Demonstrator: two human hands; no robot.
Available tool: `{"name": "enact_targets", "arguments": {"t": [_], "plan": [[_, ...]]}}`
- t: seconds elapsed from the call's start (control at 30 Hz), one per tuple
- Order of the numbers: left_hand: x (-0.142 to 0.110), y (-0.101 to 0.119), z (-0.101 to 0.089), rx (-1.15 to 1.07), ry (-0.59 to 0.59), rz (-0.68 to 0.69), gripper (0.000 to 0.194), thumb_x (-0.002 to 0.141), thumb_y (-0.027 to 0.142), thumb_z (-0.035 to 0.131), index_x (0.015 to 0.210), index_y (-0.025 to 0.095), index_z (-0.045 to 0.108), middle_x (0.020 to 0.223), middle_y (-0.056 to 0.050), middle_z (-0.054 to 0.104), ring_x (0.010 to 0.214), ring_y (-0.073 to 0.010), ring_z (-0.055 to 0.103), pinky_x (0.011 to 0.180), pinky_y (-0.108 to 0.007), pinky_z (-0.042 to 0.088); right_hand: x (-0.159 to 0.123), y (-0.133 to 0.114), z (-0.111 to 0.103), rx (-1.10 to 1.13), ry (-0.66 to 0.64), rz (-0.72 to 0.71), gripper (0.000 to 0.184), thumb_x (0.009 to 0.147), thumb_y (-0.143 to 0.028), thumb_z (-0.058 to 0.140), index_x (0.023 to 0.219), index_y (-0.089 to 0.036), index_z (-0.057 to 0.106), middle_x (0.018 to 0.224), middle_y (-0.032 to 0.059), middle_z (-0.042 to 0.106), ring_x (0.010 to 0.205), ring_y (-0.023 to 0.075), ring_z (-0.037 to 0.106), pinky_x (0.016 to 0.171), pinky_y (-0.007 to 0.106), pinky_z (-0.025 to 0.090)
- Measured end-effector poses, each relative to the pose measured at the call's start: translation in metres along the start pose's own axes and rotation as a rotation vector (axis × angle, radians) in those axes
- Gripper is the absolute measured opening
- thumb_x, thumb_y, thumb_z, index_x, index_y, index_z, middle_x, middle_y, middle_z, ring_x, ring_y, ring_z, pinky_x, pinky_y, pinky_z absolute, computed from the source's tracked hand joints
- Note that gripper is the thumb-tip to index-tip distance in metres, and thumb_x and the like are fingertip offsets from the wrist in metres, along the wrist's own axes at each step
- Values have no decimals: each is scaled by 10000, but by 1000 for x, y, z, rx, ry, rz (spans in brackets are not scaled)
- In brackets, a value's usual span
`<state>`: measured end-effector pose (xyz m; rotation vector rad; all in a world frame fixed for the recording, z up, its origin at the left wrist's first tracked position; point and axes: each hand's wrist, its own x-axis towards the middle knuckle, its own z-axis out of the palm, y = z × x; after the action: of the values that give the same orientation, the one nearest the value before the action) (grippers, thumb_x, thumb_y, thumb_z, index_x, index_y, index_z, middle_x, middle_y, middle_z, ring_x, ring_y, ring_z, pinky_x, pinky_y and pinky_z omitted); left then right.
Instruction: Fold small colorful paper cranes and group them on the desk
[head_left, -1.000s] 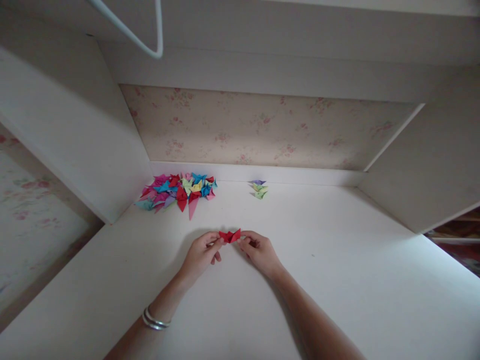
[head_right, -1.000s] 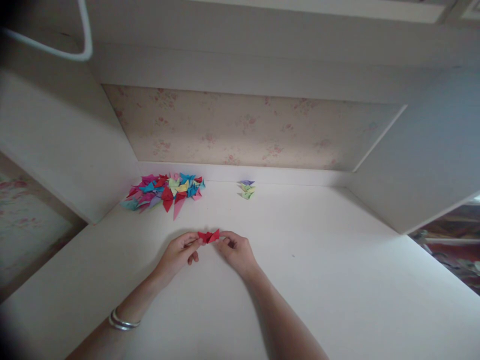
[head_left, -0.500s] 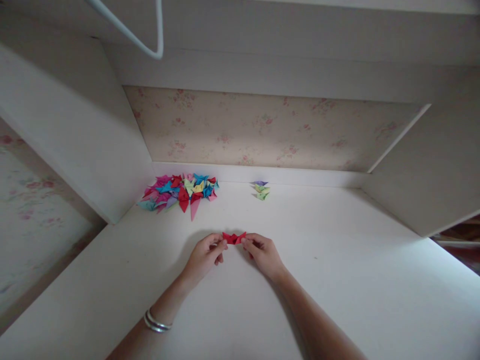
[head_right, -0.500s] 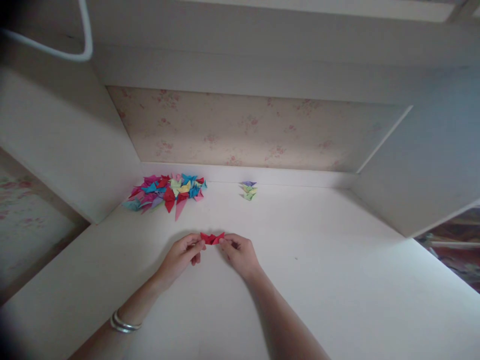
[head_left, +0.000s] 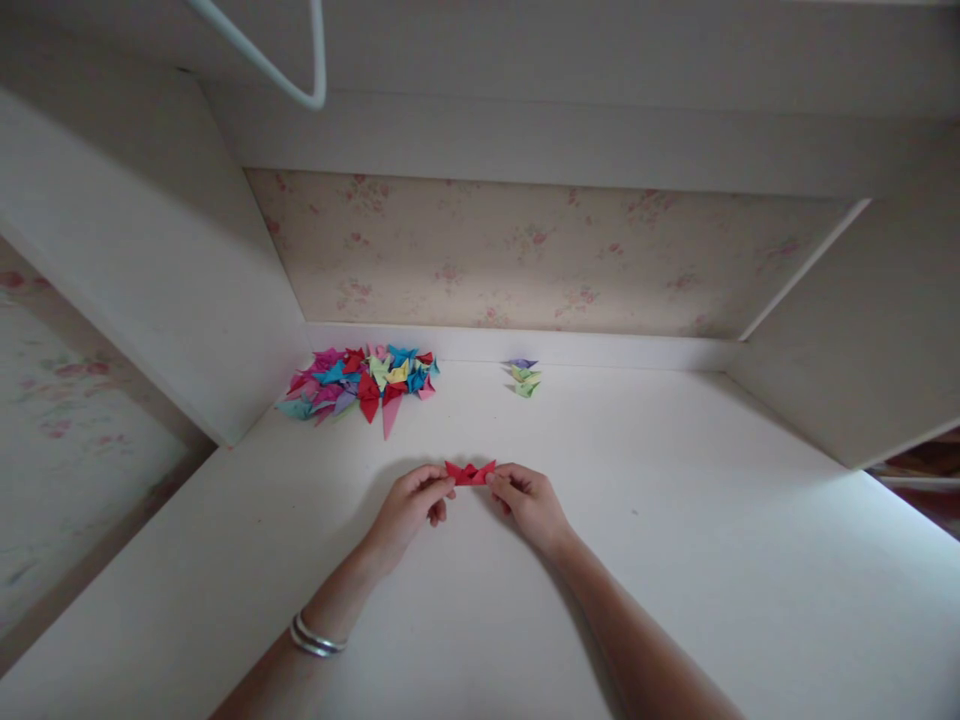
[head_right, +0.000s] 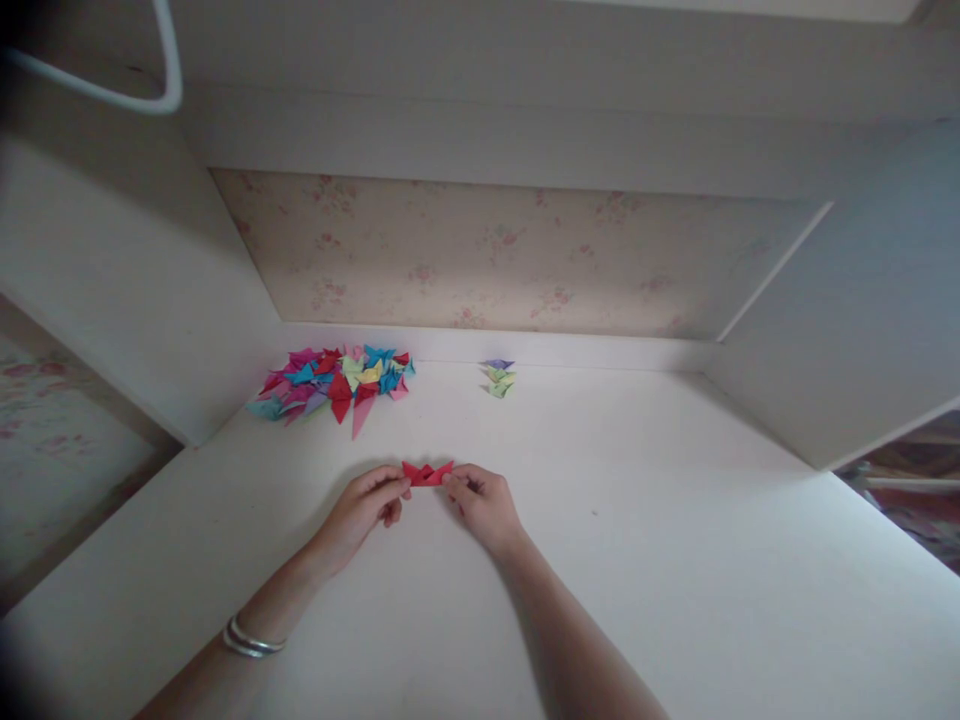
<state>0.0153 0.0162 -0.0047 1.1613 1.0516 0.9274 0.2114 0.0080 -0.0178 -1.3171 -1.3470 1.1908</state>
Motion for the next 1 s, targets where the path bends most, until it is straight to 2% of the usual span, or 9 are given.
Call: {"name": "enact_targets", "arguments": {"t": [0.57,0.87,1.0], "plan": [[0,0,0,-32,42,4,261,782,405,627,781,147,590,746,1,572,506,-64,472,459,-201,332,2,4,-2,34,-8,-24,321,818,-470,588,739,-165,644,563,-26,511,519,108,421,505,247,304],[1,-2,1,95,25,12,333,808,466,588,890,145,619,765,-7,575,526,-83,497,466,-210,357,1,3,-5,70,-92,-39,322,834,-451,585,719,-155,640,570,-16,520,539,108,421,532,262,294],[1,-2,0,93,7,25,299,799,438,597,856,146,629,750,-1,563,530,-84,492,473,-210,366,2,3,-4,71,-107,-43,323,833,-454,589,739,-150,645,600,-6,542,549,110,431,538,266,302]]}}
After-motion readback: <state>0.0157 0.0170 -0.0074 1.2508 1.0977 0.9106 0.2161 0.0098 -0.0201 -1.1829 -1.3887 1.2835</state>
